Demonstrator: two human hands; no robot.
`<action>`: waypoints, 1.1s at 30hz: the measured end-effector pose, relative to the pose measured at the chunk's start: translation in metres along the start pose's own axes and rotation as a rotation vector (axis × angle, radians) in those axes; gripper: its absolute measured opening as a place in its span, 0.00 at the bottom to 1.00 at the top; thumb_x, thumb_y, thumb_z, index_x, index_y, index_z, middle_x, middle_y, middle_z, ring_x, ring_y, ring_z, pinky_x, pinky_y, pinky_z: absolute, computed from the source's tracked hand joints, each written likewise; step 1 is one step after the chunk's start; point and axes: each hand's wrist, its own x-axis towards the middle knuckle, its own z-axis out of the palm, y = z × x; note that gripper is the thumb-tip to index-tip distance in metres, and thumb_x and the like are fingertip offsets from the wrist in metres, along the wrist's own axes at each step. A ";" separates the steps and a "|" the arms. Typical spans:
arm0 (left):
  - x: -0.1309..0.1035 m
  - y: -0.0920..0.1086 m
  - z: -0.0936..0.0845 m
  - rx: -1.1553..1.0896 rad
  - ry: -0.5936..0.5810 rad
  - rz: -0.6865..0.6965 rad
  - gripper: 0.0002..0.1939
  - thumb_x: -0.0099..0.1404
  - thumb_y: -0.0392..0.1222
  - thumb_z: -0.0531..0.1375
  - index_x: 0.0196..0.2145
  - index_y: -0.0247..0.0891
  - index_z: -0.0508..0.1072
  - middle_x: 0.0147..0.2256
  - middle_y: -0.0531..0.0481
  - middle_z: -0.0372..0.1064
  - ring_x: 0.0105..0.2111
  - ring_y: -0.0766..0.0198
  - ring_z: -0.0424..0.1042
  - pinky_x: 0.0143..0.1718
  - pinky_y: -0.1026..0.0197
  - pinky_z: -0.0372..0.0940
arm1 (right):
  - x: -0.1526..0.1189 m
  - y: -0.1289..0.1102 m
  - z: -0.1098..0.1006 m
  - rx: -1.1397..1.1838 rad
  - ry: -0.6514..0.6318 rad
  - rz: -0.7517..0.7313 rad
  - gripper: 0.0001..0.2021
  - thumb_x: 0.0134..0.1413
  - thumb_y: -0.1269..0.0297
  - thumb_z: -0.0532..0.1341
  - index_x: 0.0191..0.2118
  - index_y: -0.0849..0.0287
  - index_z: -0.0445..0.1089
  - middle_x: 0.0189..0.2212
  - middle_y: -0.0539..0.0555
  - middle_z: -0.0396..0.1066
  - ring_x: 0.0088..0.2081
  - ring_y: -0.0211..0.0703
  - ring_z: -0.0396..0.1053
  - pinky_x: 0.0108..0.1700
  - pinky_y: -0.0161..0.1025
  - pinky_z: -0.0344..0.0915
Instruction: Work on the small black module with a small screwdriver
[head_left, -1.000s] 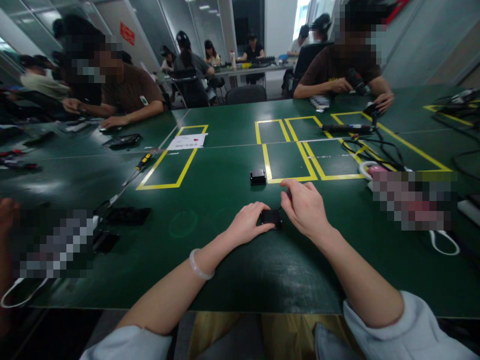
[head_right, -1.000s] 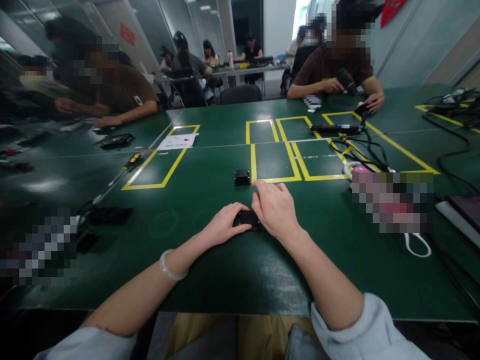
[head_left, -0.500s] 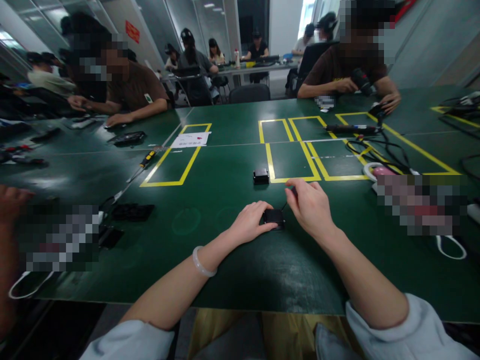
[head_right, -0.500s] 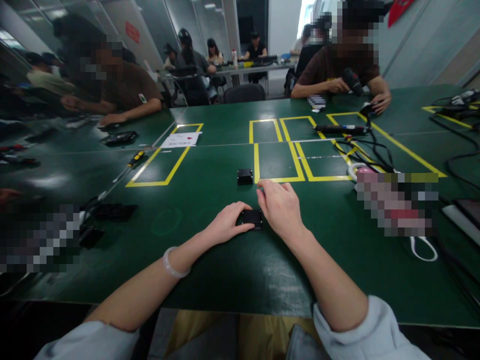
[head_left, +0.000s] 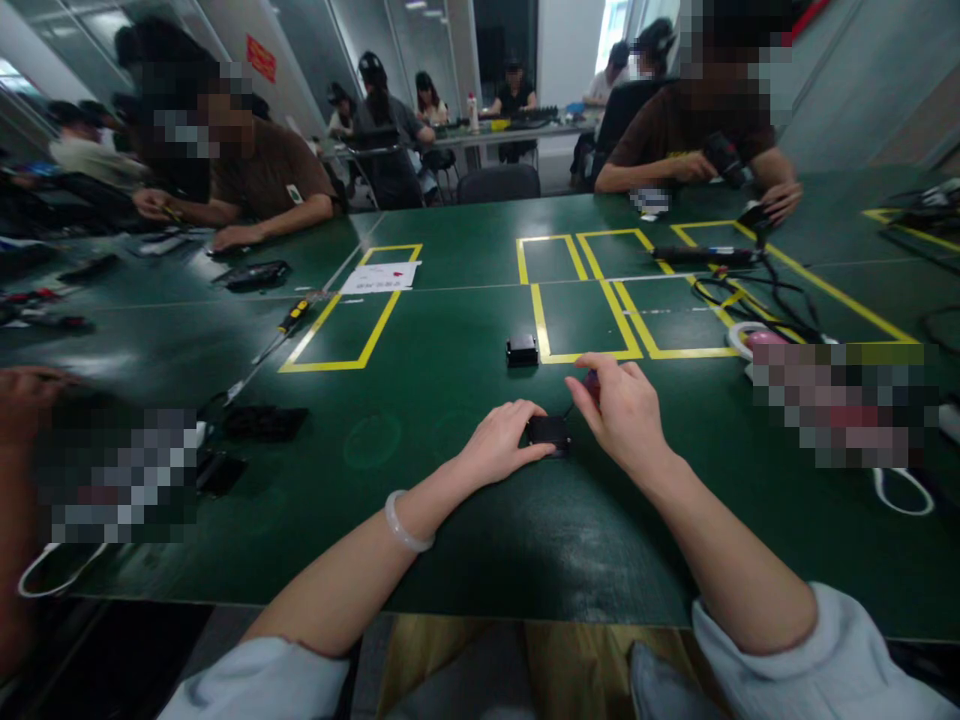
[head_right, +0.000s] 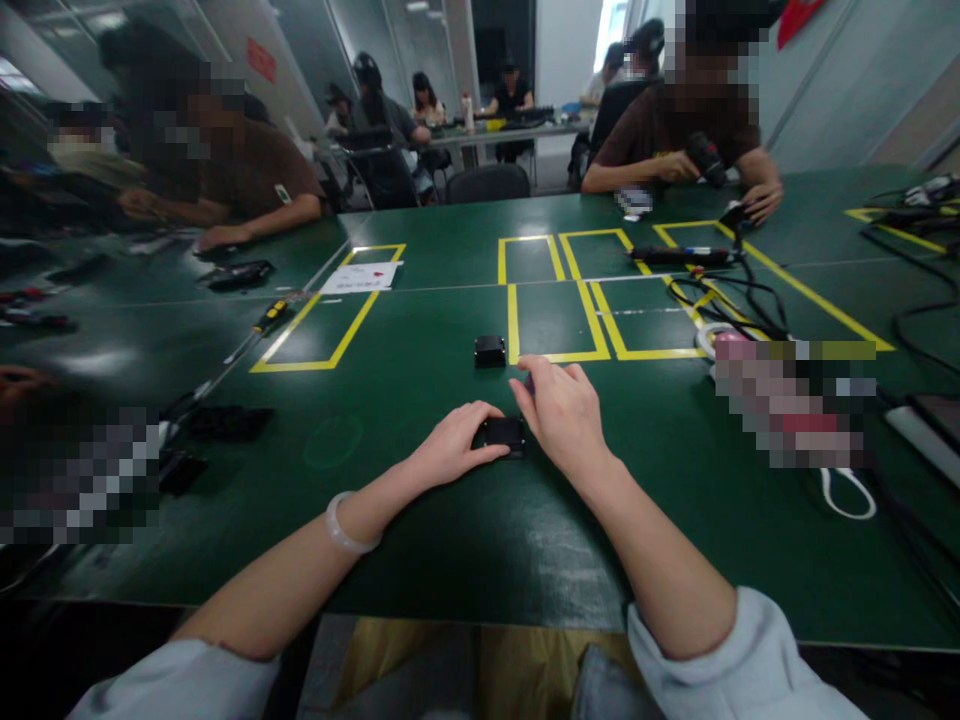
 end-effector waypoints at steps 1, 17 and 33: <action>0.000 0.000 0.000 0.001 -0.001 0.001 0.19 0.64 0.54 0.59 0.46 0.39 0.65 0.42 0.47 0.67 0.43 0.55 0.67 0.45 0.54 0.63 | 0.000 0.000 0.000 0.003 -0.001 -0.004 0.09 0.62 0.63 0.53 0.44 0.60 0.64 0.28 0.51 0.71 0.29 0.41 0.66 0.37 0.38 0.57; -0.001 -0.001 0.002 -0.017 0.016 0.009 0.20 0.63 0.53 0.60 0.46 0.39 0.65 0.42 0.47 0.67 0.43 0.55 0.67 0.45 0.54 0.62 | -0.001 0.001 -0.001 0.020 -0.018 -0.009 0.09 0.62 0.62 0.53 0.44 0.59 0.66 0.30 0.52 0.72 0.30 0.40 0.66 0.37 0.38 0.57; 0.000 0.000 0.000 -0.004 0.010 0.010 0.20 0.64 0.54 0.59 0.46 0.39 0.65 0.42 0.47 0.67 0.43 0.55 0.67 0.44 0.54 0.63 | 0.000 0.001 -0.003 0.021 -0.004 -0.026 0.08 0.61 0.63 0.55 0.43 0.59 0.65 0.28 0.50 0.71 0.27 0.39 0.65 0.36 0.38 0.57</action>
